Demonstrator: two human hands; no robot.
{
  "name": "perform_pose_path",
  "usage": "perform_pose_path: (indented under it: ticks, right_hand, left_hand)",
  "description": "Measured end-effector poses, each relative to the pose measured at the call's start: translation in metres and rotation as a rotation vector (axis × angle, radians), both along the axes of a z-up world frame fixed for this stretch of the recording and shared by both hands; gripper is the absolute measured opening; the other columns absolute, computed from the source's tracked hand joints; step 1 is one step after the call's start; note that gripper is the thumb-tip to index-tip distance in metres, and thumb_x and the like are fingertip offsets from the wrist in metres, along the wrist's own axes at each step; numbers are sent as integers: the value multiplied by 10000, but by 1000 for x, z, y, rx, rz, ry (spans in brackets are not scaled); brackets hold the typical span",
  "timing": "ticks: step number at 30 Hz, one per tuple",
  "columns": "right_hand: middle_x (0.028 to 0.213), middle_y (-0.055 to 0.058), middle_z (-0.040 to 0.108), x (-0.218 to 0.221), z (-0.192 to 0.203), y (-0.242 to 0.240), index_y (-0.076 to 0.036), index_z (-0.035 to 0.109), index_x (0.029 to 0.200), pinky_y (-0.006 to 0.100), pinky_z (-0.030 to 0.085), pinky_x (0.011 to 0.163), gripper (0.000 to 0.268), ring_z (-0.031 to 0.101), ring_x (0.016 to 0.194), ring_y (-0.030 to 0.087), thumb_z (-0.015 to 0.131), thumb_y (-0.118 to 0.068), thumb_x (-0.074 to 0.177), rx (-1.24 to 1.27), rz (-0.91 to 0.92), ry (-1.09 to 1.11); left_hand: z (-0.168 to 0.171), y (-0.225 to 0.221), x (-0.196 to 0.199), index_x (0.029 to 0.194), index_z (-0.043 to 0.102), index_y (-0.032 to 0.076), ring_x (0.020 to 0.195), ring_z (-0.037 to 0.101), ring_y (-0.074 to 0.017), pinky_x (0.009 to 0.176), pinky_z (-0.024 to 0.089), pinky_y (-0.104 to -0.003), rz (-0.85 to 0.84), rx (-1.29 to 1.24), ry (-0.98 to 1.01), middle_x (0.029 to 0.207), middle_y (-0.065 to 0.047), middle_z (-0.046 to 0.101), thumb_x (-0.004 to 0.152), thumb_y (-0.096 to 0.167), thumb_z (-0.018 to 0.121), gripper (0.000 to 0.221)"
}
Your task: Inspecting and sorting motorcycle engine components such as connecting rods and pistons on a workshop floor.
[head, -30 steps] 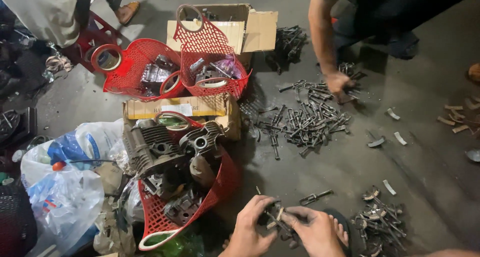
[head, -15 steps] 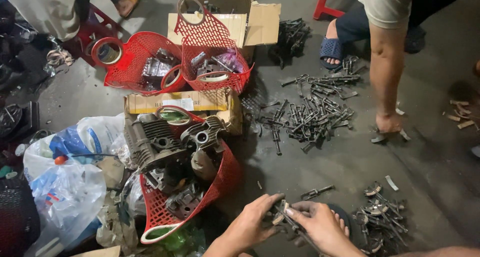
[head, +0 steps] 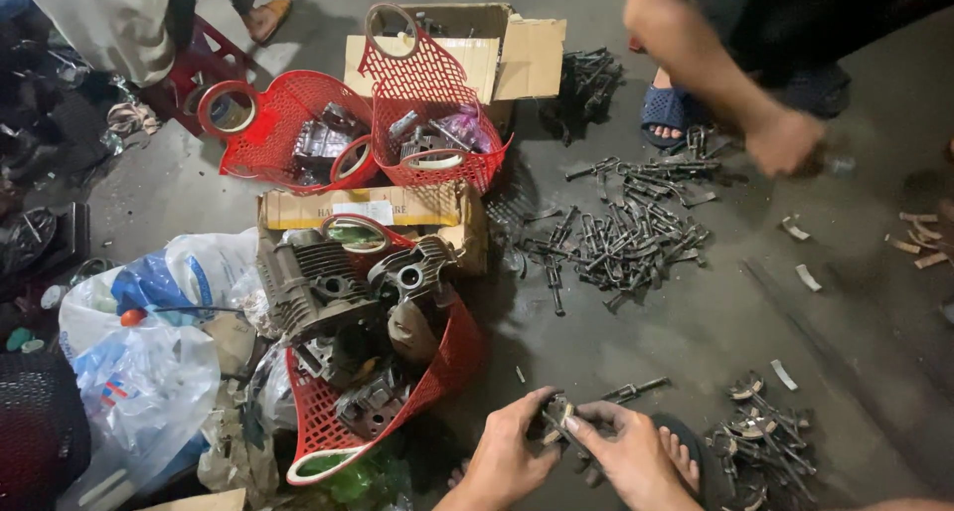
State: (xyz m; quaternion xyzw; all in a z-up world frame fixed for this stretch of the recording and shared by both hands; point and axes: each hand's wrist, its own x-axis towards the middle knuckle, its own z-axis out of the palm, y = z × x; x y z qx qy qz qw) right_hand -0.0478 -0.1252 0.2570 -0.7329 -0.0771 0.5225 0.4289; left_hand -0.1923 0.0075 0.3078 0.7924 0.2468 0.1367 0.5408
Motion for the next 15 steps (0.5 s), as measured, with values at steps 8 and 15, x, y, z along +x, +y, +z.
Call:
perform_pose_path:
  ticks: [8,15]
  right_hand:
    - [874,59,820,7,27,10,-79,777,1162,286,548,582,357,704,614,127,778,-321,899,-92,138,-27]
    - [902,-6,774,16,19,-1,-137,673,1234,328,611,692,644,730,766,103,909,-141,635,215,234,25]
  left_hand:
    - [11,5,0,1332,631,14,981,777,-288,866,590,-326,35,8,-36,1059,-182,757,730,24,725,610]
    - [17,18,-2,1318,629,-5,978,773,-219,866,585,-302,102,36,-85,1060,-182,755,728,8,733,599]
